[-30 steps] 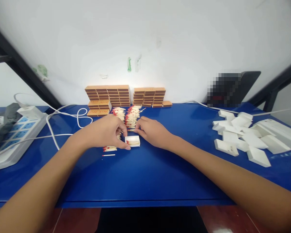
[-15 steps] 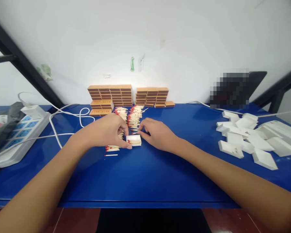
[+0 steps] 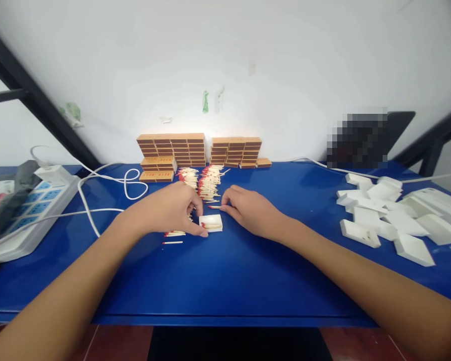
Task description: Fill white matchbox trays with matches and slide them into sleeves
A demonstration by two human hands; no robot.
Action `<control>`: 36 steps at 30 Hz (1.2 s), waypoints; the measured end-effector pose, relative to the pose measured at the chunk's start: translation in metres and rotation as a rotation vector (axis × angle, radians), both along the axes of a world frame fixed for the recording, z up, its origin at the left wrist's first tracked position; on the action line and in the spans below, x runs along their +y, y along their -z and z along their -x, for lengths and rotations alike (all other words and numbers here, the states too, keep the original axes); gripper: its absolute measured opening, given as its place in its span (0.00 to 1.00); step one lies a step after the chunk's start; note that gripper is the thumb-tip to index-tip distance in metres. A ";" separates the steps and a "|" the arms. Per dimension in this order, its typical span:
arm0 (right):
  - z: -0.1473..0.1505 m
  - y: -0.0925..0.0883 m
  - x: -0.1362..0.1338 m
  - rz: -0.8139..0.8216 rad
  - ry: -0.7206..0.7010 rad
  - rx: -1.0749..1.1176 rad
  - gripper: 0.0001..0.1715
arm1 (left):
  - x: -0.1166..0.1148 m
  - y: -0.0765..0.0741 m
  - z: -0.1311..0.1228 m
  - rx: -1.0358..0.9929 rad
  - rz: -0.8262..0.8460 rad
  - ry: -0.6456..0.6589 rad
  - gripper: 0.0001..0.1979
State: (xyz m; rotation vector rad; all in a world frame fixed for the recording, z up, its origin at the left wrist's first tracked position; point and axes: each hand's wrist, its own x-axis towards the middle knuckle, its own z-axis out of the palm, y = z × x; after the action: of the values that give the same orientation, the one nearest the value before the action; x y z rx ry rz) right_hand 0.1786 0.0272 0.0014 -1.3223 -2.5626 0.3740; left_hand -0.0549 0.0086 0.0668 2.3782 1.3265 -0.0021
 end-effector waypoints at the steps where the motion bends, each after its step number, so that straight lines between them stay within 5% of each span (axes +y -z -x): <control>1: -0.001 0.000 0.000 -0.003 0.002 -0.010 0.06 | 0.000 0.001 0.000 -0.003 -0.004 0.004 0.18; 19: -0.012 -0.003 -0.001 0.002 -0.030 -0.121 0.10 | 0.002 0.005 0.000 -0.020 -0.047 0.027 0.17; 28: -0.014 -0.009 -0.009 0.047 -0.130 0.221 0.08 | 0.003 0.010 -0.001 -0.032 -0.104 0.032 0.18; 36: -0.010 -0.009 -0.019 0.074 -0.176 0.162 0.06 | 0.003 0.010 -0.003 -0.019 -0.141 0.046 0.17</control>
State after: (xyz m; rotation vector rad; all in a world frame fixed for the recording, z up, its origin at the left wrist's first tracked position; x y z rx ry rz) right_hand 0.1887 0.0083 0.0107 -1.0444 -2.5560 0.5881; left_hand -0.0518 0.0113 0.0571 2.5188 1.3023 0.1044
